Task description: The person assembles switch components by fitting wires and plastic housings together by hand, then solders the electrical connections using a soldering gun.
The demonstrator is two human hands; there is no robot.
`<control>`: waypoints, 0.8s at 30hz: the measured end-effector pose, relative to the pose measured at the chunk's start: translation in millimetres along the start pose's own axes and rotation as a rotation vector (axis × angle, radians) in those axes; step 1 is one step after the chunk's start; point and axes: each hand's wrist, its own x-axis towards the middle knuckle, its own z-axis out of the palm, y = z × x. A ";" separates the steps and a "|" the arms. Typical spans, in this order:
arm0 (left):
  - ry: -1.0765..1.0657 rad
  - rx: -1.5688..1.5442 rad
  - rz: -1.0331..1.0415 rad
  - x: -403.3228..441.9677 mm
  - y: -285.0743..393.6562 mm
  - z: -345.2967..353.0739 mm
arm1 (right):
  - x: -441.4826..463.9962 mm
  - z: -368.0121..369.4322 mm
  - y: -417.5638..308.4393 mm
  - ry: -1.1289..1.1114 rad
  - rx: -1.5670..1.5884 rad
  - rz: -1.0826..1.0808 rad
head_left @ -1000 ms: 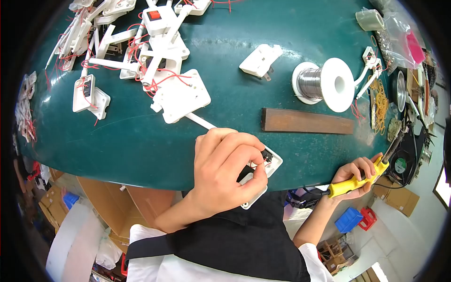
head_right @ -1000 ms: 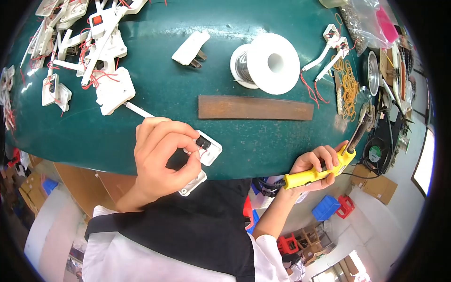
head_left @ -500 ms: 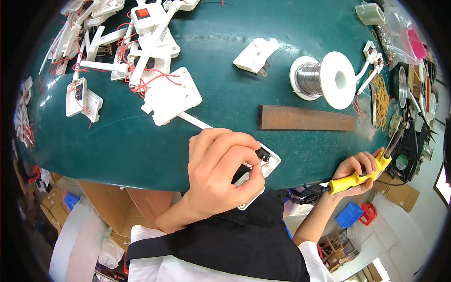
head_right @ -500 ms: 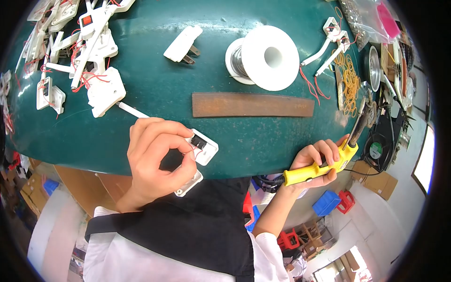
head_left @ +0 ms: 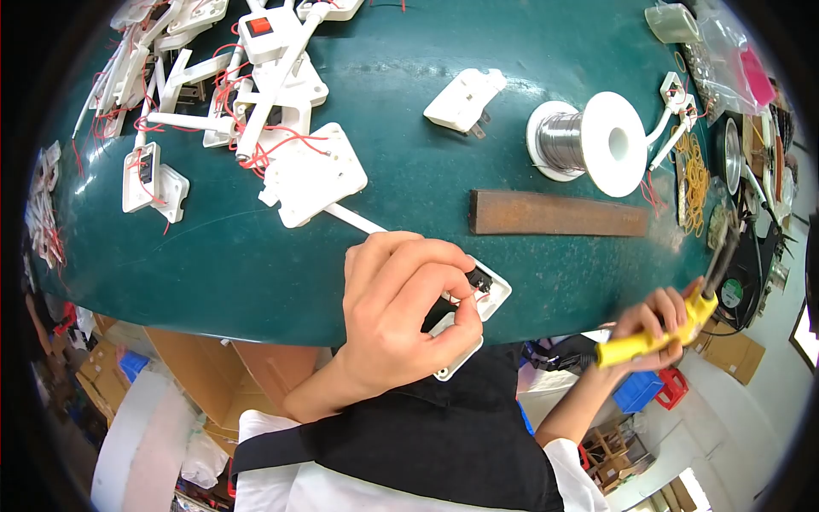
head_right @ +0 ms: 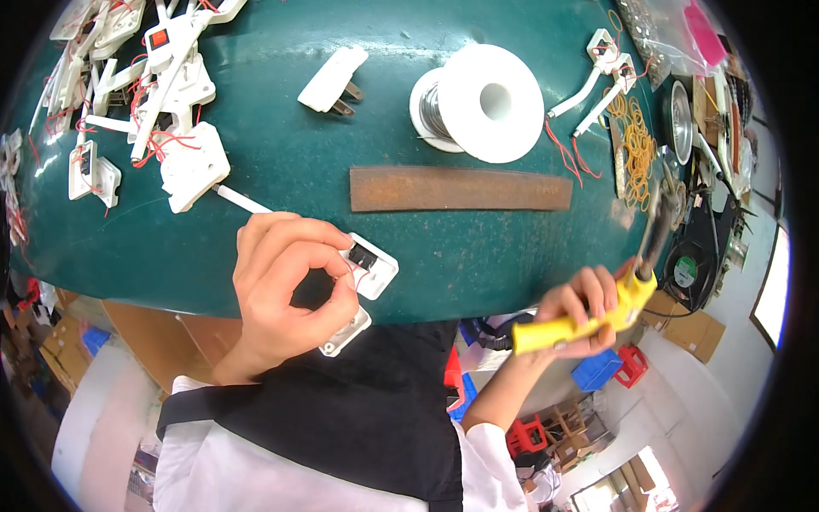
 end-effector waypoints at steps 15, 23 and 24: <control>0.061 -0.060 -0.021 -2.4 -4.4 0.1 | -33.6 129.5 -3.7 0.161 -1.223 0.582; 0.087 -0.077 -0.011 -2.9 -6.3 0.7 | -38.3 133.9 6.1 0.252 -1.483 0.526; 0.089 -0.076 -0.011 -3.3 -6.1 0.7 | -39.4 133.6 6.3 0.242 -1.504 0.487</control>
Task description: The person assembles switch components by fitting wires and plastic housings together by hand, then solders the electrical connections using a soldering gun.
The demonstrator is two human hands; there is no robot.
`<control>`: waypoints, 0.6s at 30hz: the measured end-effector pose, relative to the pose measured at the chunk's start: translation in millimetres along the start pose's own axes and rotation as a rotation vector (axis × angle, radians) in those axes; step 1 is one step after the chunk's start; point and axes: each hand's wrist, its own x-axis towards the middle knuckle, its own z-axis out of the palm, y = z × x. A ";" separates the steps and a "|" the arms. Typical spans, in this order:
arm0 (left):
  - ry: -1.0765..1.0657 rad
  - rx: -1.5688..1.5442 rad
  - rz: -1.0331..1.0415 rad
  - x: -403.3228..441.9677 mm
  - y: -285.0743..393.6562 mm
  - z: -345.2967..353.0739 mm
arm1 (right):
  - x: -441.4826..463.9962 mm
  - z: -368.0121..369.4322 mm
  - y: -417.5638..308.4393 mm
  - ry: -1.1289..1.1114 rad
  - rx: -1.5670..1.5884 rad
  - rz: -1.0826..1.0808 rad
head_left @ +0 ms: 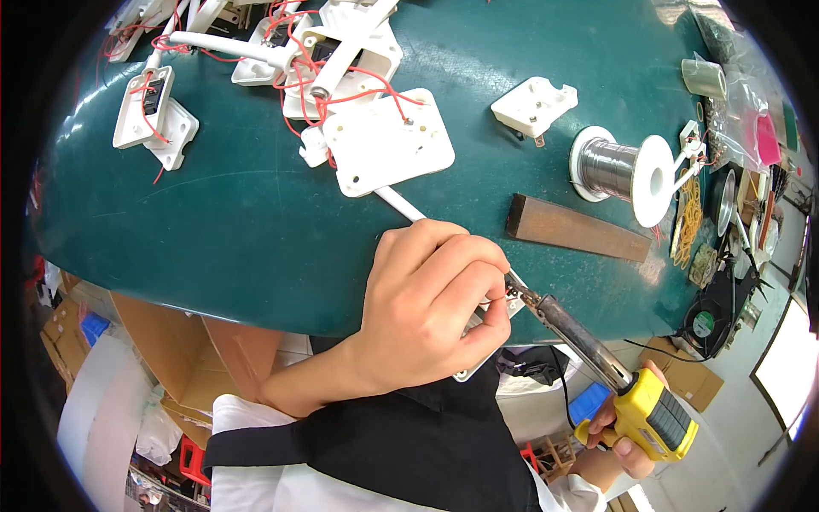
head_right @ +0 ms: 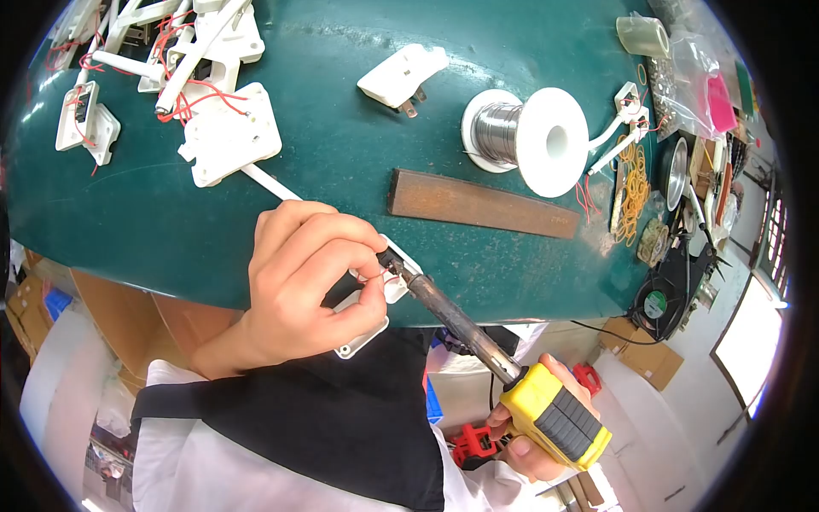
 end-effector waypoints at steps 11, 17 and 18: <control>0.008 0.001 0.006 -0.3 -0.5 1.0 | 5.5 -6.8 -4.1 -0.099 0.040 0.032; 0.003 0.004 0.009 -0.1 -0.3 0.5 | 11.8 -18.1 3.5 -0.234 0.091 -0.068; 0.003 0.004 0.008 0.0 -0.4 0.1 | 15.3 -22.1 6.9 -0.353 0.153 -0.211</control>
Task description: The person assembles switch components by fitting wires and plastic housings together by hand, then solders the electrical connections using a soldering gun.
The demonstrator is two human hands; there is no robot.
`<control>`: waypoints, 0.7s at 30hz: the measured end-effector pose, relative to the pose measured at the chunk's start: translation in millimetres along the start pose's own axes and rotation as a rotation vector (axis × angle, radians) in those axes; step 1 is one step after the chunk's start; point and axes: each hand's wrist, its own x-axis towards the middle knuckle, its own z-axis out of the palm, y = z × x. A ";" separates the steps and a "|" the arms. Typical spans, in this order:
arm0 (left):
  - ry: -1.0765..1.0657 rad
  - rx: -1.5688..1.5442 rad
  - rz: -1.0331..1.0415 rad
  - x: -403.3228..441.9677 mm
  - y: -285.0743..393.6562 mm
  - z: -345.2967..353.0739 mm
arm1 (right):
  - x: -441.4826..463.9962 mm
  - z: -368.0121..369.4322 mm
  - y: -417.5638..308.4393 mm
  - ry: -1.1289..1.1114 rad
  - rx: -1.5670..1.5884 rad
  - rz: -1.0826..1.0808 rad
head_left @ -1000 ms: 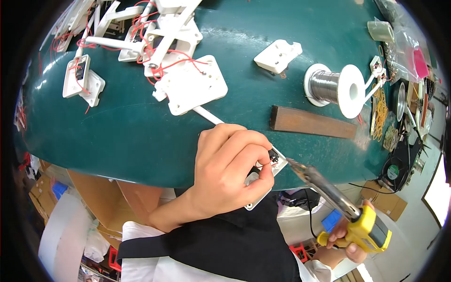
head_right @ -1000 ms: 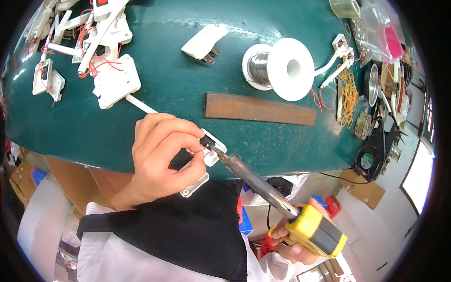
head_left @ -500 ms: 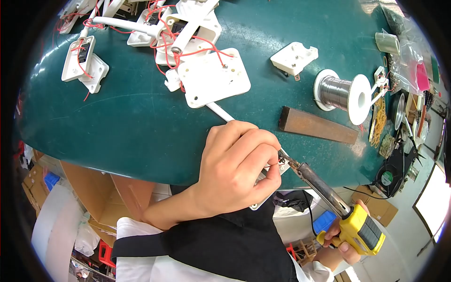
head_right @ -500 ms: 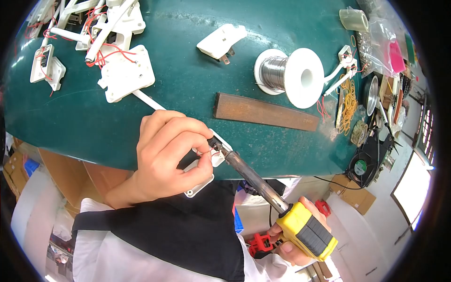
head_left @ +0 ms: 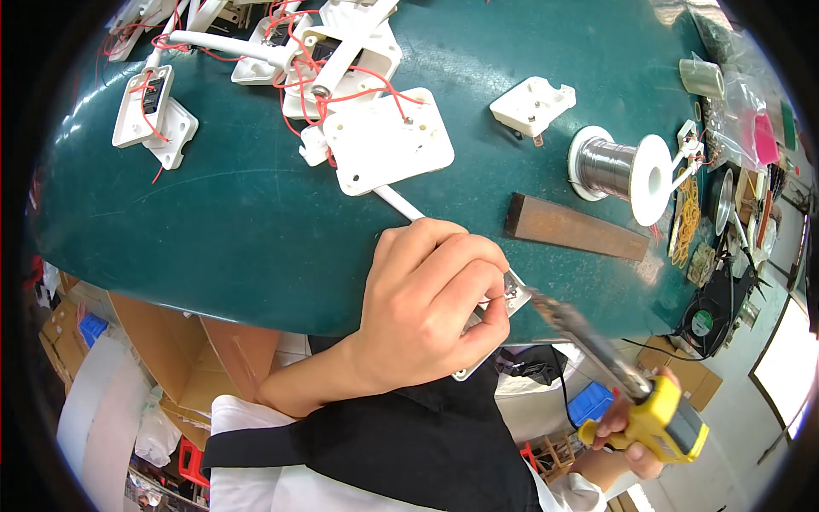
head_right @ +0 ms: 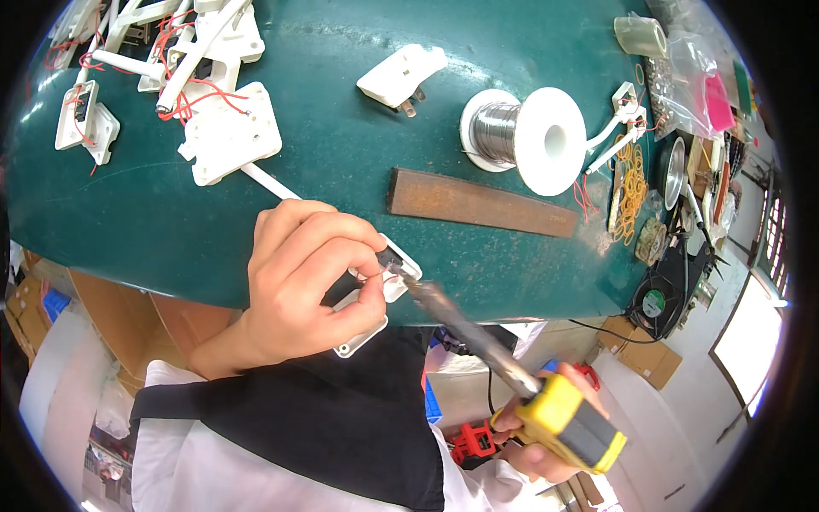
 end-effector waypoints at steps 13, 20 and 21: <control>-0.029 0.006 -0.008 0.7 0.3 -0.2 | 14.9 -35.3 62.8 0.232 0.584 -0.308; -0.039 0.025 -0.014 1.2 0.4 -1.2 | 34.9 -41.9 118.2 0.187 1.136 -0.481; -0.043 0.026 -0.015 1.3 0.5 -1.3 | 36.6 -42.7 123.6 0.186 1.194 -0.470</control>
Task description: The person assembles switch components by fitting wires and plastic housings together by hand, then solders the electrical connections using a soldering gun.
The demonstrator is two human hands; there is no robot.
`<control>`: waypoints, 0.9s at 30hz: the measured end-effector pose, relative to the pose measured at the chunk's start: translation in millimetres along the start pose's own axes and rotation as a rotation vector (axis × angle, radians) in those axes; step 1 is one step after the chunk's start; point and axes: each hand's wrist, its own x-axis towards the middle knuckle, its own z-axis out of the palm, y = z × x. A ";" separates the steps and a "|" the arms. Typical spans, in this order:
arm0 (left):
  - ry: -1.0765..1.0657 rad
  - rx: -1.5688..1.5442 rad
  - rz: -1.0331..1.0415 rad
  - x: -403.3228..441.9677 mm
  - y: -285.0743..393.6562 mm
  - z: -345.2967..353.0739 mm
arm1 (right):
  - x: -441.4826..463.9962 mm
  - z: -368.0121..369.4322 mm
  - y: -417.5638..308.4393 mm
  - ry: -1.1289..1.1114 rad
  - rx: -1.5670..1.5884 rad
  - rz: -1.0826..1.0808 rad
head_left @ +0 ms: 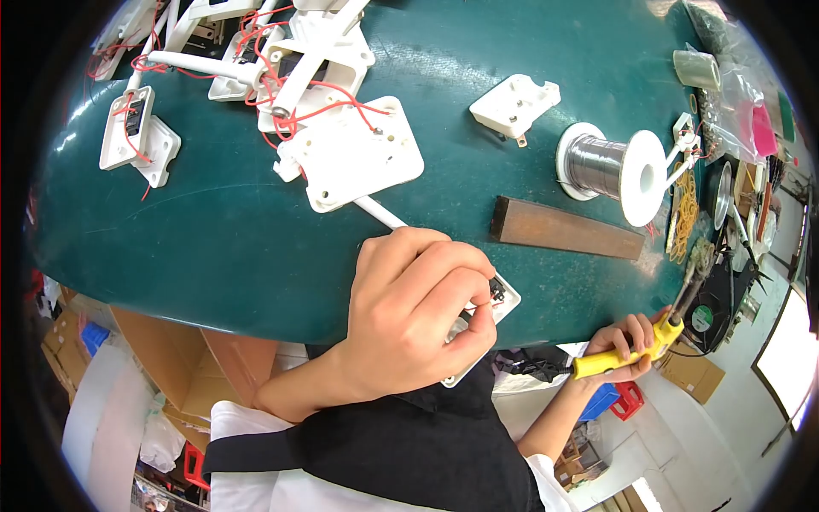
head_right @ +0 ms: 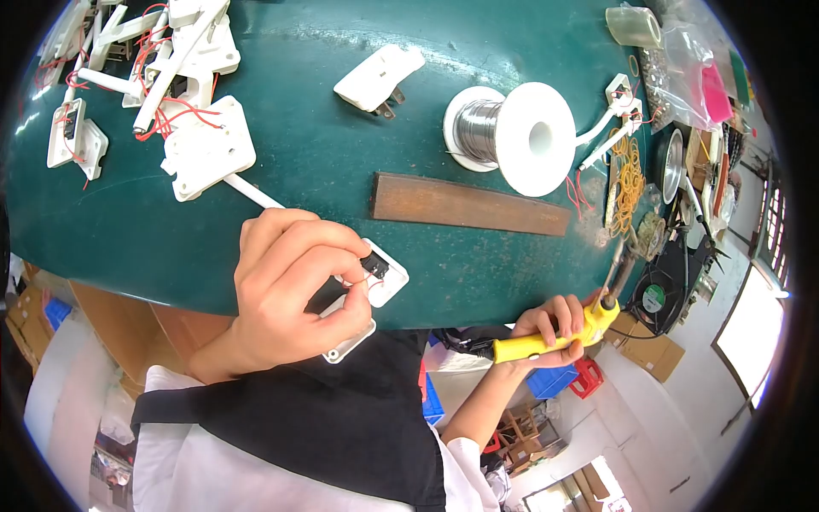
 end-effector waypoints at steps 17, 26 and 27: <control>-0.043 0.016 -0.021 1.0 2.0 -1.9 | 2.6 -9.9 -1.9 -0.037 -0.095 -0.074; -0.044 0.013 0.004 2.2 2.9 -1.8 | 3.2 -10.6 -2.9 -0.039 -0.104 -0.087; -0.046 0.013 0.015 2.7 3.1 -2.2 | 3.2 -10.3 -2.8 -0.041 -0.097 -0.093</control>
